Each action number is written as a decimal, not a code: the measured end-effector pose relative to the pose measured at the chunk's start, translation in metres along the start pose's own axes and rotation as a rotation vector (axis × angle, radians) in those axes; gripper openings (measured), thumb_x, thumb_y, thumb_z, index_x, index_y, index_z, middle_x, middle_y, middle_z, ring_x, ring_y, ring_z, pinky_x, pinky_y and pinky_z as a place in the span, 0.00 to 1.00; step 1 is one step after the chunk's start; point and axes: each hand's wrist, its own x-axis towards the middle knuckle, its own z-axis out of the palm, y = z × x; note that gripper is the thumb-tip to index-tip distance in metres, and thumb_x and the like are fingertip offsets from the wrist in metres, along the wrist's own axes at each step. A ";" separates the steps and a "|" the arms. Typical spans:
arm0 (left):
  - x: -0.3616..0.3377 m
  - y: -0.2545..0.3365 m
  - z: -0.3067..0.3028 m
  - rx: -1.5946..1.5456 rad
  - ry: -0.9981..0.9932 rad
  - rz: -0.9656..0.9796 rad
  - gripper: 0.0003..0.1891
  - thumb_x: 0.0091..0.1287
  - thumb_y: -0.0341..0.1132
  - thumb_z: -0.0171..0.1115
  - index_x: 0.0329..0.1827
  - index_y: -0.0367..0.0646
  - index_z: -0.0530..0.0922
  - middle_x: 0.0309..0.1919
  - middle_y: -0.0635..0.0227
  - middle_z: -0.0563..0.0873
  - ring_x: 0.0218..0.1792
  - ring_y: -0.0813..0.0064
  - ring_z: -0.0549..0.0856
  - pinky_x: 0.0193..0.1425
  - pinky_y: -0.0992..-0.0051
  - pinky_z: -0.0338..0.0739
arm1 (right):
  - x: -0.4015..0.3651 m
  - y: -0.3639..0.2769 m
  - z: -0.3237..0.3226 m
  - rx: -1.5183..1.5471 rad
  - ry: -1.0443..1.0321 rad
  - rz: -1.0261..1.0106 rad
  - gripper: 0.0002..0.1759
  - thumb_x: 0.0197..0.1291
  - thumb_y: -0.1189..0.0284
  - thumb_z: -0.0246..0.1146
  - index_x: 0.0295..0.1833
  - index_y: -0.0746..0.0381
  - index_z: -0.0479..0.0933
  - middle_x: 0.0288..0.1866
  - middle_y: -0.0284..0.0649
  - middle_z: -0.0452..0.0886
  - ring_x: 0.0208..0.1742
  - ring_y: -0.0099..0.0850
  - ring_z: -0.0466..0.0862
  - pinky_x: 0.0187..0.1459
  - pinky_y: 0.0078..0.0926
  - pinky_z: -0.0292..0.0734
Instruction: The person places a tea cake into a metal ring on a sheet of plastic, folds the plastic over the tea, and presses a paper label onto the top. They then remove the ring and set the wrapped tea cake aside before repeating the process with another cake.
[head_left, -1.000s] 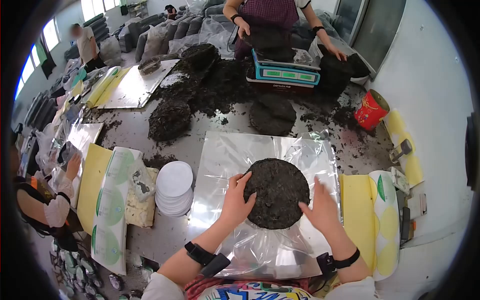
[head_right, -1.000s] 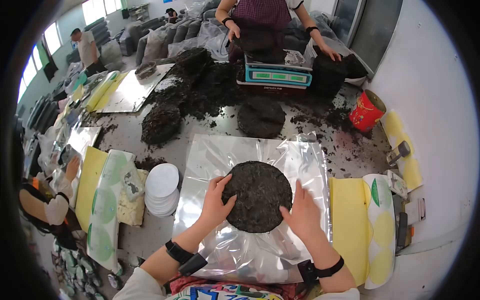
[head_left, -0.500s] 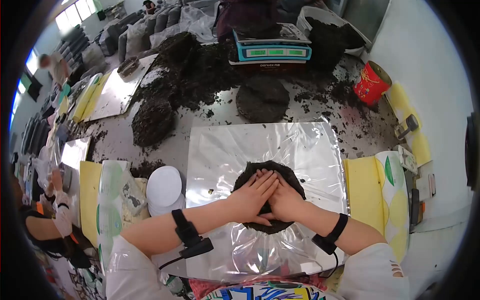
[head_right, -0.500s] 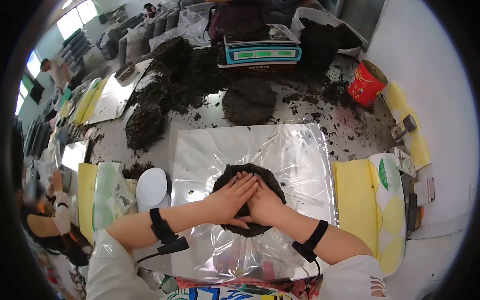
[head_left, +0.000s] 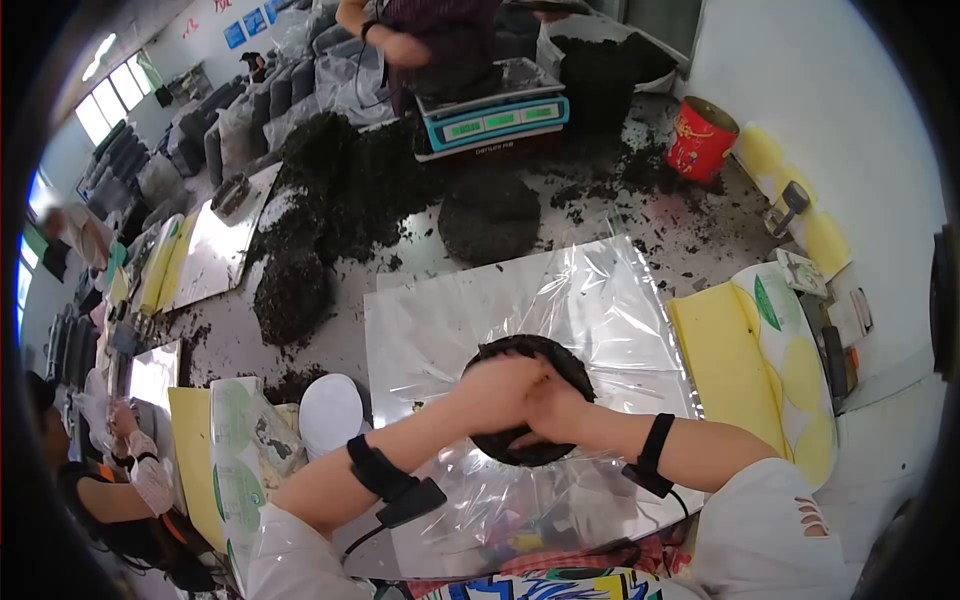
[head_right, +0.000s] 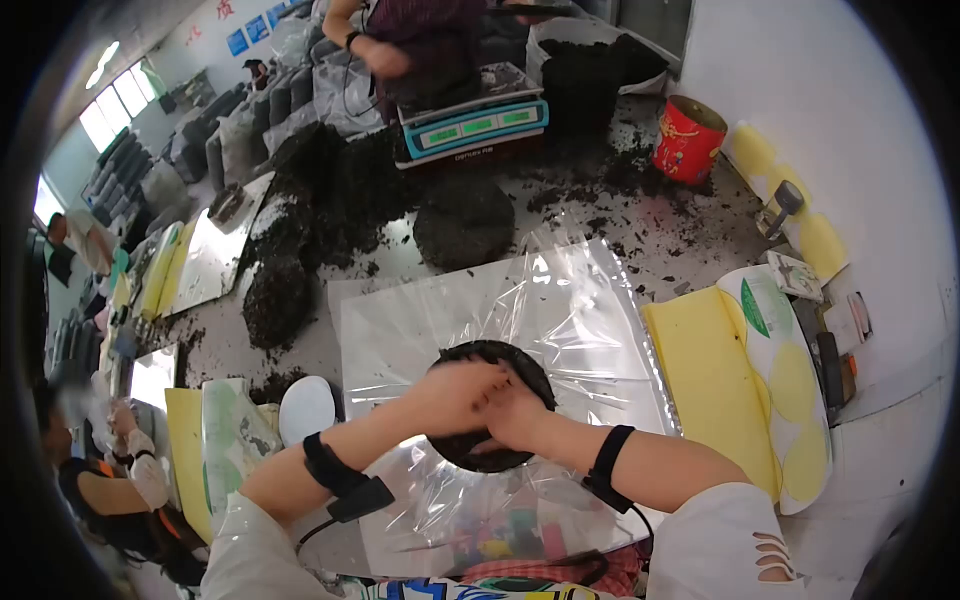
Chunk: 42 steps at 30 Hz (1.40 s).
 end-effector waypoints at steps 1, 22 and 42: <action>-0.002 -0.003 -0.001 -0.246 0.479 0.060 0.29 0.56 0.49 0.69 0.56 0.39 0.77 0.61 0.55 0.77 0.67 0.54 0.71 0.65 0.51 0.68 | -0.002 0.001 -0.009 0.089 -0.060 -0.034 0.64 0.47 0.39 0.66 0.77 0.71 0.47 0.81 0.52 0.45 0.81 0.49 0.45 0.77 0.50 0.40; -0.164 0.002 0.124 -0.623 1.095 -0.101 0.17 0.72 0.28 0.55 0.62 0.34 0.72 0.24 0.66 0.83 0.26 0.80 0.82 0.38 0.76 0.78 | -0.006 0.007 0.002 0.044 0.170 -0.130 0.65 0.44 0.41 0.70 0.75 0.74 0.49 0.79 0.56 0.47 0.81 0.48 0.45 0.77 0.52 0.41; -0.044 0.056 0.117 0.099 0.464 -0.221 0.18 0.63 0.48 0.58 0.29 0.41 0.84 0.29 0.55 0.86 0.35 0.53 0.86 0.38 0.59 0.79 | -0.150 -0.056 -0.040 0.409 -0.167 0.246 0.29 0.61 0.54 0.64 0.60 0.63 0.72 0.43 0.52 0.81 0.45 0.42 0.81 0.53 0.43 0.74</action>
